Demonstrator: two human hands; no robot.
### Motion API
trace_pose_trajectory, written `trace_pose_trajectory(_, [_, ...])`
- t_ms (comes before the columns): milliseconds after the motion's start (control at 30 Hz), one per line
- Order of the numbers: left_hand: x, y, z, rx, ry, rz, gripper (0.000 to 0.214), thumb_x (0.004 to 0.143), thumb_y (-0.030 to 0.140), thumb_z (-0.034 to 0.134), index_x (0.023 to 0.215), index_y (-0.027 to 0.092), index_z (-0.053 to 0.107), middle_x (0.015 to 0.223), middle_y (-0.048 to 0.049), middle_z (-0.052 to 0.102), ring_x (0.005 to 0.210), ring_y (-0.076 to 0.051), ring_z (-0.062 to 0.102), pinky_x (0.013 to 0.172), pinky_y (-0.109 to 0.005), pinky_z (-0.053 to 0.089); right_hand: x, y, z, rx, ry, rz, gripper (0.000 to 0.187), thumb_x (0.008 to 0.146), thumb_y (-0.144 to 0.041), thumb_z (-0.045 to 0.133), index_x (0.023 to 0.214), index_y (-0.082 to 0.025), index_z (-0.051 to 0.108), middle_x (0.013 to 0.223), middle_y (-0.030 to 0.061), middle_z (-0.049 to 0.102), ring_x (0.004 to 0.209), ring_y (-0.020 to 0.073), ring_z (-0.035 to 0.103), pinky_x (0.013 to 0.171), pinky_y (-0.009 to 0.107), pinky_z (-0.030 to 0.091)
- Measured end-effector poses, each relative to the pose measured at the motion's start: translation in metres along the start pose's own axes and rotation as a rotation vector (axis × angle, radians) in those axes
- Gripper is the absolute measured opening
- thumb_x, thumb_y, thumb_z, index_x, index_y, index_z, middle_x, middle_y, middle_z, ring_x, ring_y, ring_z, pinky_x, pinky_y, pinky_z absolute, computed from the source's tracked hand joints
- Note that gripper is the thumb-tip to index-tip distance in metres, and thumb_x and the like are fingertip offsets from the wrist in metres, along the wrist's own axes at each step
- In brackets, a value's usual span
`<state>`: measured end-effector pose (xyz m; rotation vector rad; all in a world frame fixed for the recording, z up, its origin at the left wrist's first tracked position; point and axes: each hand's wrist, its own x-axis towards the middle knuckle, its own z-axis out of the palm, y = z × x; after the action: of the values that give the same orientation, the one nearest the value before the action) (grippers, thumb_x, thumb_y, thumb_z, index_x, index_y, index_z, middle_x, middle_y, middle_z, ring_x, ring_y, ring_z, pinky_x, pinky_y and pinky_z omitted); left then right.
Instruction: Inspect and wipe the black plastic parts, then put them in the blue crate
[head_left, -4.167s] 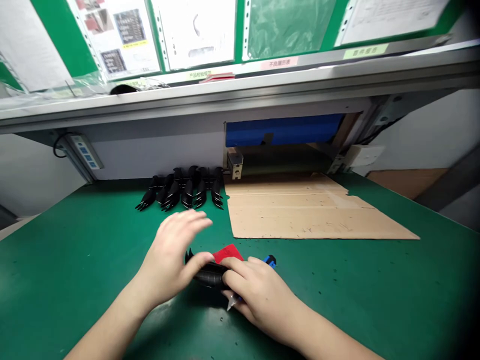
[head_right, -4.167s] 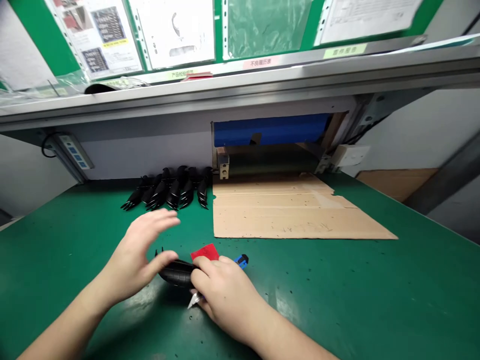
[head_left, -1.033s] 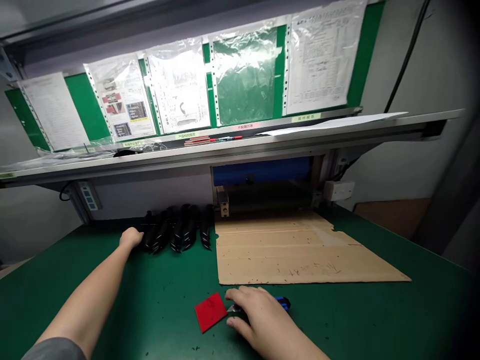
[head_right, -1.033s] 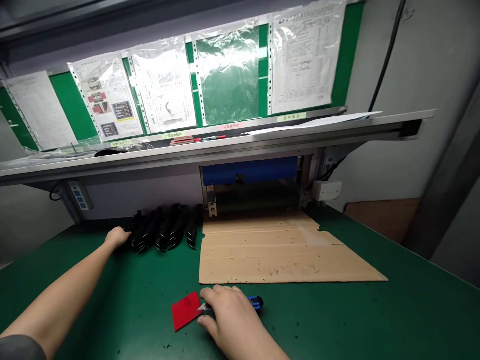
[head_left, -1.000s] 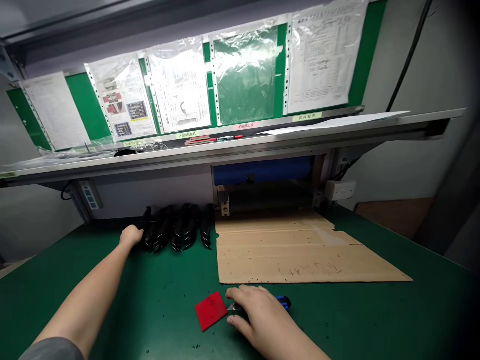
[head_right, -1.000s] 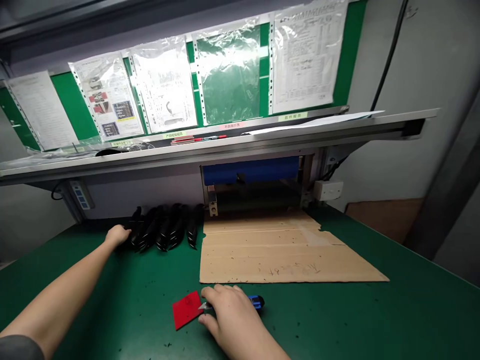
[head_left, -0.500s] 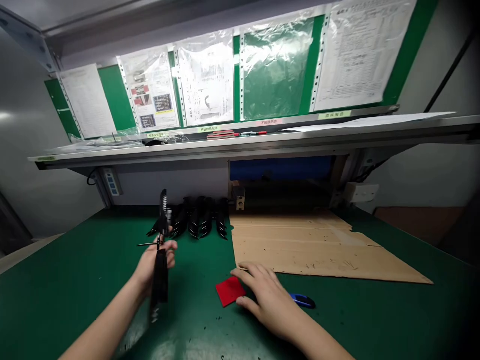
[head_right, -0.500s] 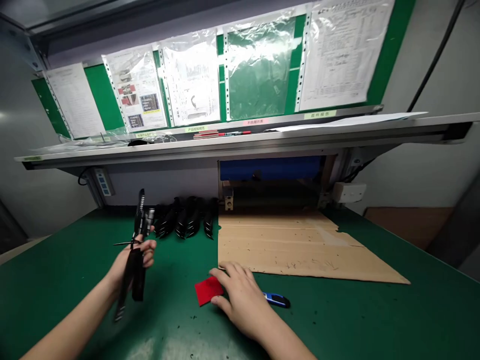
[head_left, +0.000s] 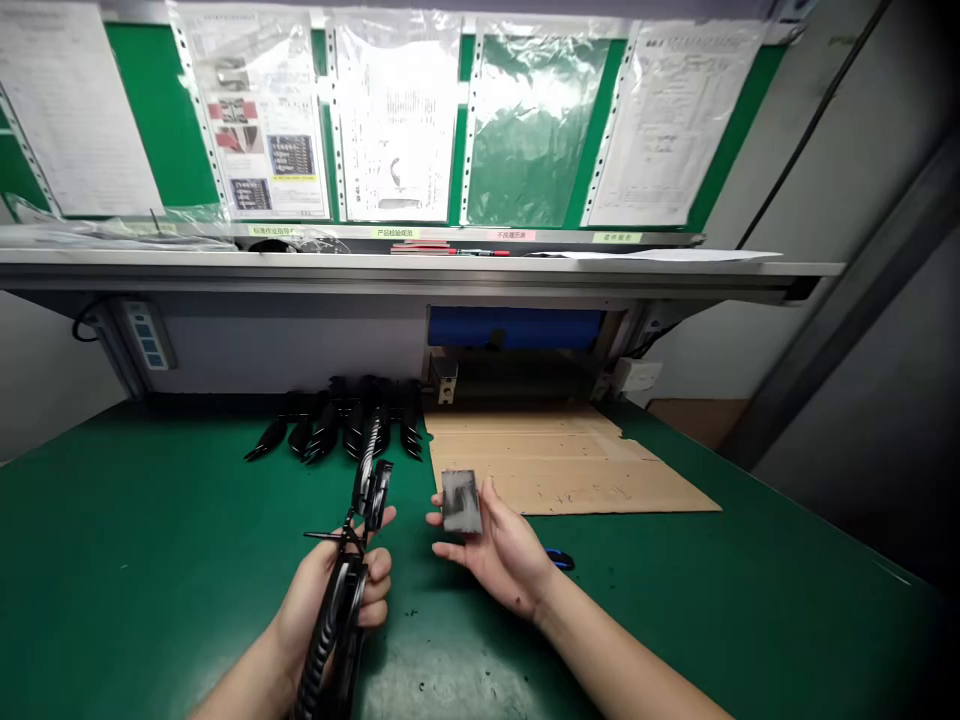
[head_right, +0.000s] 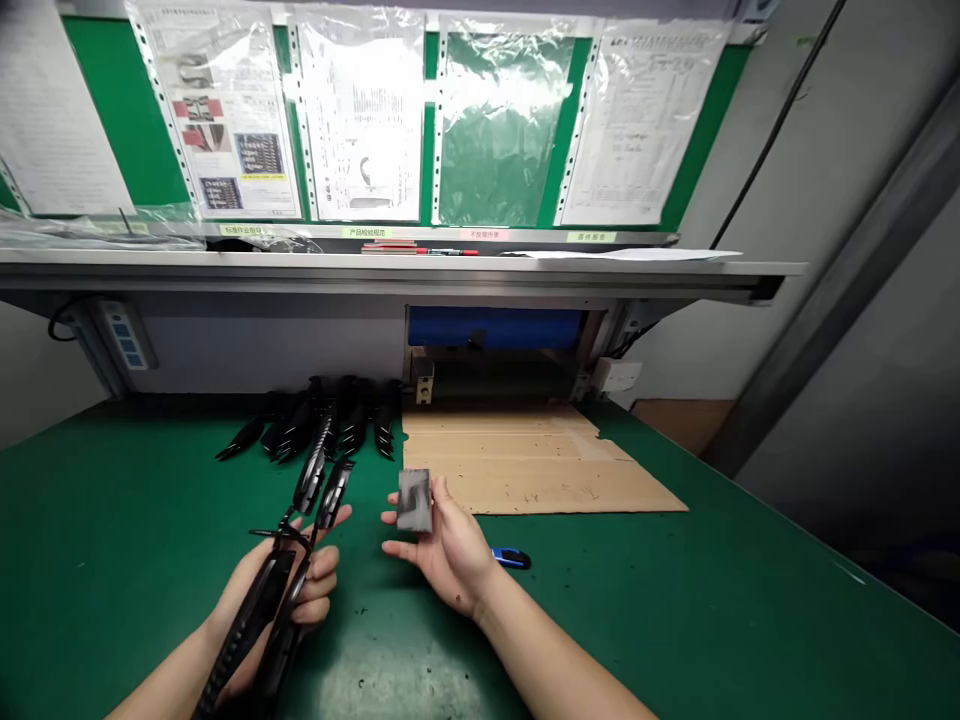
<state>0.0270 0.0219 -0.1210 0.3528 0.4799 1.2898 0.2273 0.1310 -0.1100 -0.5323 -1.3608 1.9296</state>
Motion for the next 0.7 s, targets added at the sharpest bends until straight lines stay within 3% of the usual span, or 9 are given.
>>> trace_pose_trajectory(67, [0.007,-0.007,-0.011,0.006,-0.018,-0.040,0.045,0.090,0.046,0.047,0.127,0.020,0.051,0.063,0.0027,0.042,0.043,-0.007,0.028,0.043,-0.021,0.023,-0.003,0.004,-0.001,0.216,0.004,0.053,0.045,0.097,-0.063,0.039,0.120,-0.026,0.049,0.112,0.0084,0.056,0.101,0.0245,0.056,0.081,0.041,0.052])
trace_pose_trajectory(133, [0.013,-0.014,-0.020,0.011,-0.020,-0.047,0.047,0.092,0.048,0.044,0.126,0.018,0.052,0.058,0.0046,0.041,0.040,-0.007,0.027,0.042,-0.022,0.027,-0.008,0.009,0.000,0.226,0.040,0.061,0.037,0.096,-0.055,0.052,0.117,-0.025,0.053,0.107,0.0072,0.058,0.096,0.0235,0.058,0.080,0.041,0.052])
trace_pose_trajectory(233, [0.015,-0.025,-0.026,0.018,0.001,-0.051,0.043,0.095,0.044,0.039,0.123,0.016,0.056,0.057,0.0041,0.042,0.038,-0.007,0.031,0.044,-0.024,0.032,-0.016,0.011,0.001,-0.074,0.090,-0.048,0.028,0.097,-0.046,0.054,0.114,-0.024,0.061,0.107,0.0077,0.060,0.099,0.0248,0.056,0.083,0.042,0.051])
trace_pose_trajectory(333, [0.010,-0.036,-0.023,0.048,0.013,-0.084,0.039,0.094,0.042,0.039,0.094,0.015,0.067,0.056,0.0028,0.043,0.036,-0.006,0.032,0.044,-0.024,0.033,-0.022,0.008,0.003,-0.679,-0.014,-0.394,0.024,0.100,-0.031,0.047,0.118,-0.028,0.064,0.115,0.0069,0.059,0.111,0.0257,0.050,0.096,0.045,0.044])
trace_pose_trajectory(400, [0.007,-0.041,-0.020,0.084,0.004,-0.134,0.048,0.093,0.045,0.038,0.069,0.013,0.064,0.054,0.0017,0.042,0.036,-0.006,0.033,0.045,-0.024,0.035,-0.024,0.006,0.005,-0.969,-0.133,-0.639,0.033,0.100,-0.019,0.041,0.124,-0.030,0.060,0.124,0.0056,0.055,0.117,0.0253,0.045,0.101,0.047,0.039])
trace_pose_trajectory(467, [0.005,-0.044,-0.016,0.120,-0.033,-0.180,0.057,0.094,0.048,0.035,0.057,0.012,0.058,0.050,0.0009,0.040,0.037,-0.007,0.035,0.047,-0.025,0.037,-0.023,0.007,0.006,-1.090,-0.207,-0.770,0.039,0.099,-0.012,0.038,0.129,-0.030,0.056,0.131,0.0053,0.050,0.122,0.0254,0.041,0.103,0.049,0.038])
trace_pose_trajectory(533, [0.002,-0.043,-0.012,0.133,-0.086,-0.221,0.061,0.095,0.048,0.030,0.053,0.012,0.056,0.044,0.0019,0.036,0.036,-0.008,0.035,0.047,-0.025,0.037,-0.021,0.009,0.006,-1.133,-0.220,-0.797,0.038,0.100,-0.011,0.038,0.130,-0.028,0.054,0.135,0.0060,0.048,0.127,0.0259,0.037,0.105,0.051,0.037])
trace_pose_trajectory(700, [-0.002,-0.034,-0.006,0.083,-0.139,-0.259,0.058,0.096,0.041,0.029,0.056,0.010,0.057,0.048,0.0002,0.043,0.035,-0.008,0.038,0.045,-0.025,0.040,-0.016,0.015,0.007,-1.067,-0.372,-0.908,0.033,0.103,-0.015,0.037,0.131,-0.018,0.053,0.132,0.0119,0.050,0.127,0.0270,0.040,0.106,0.052,0.037])
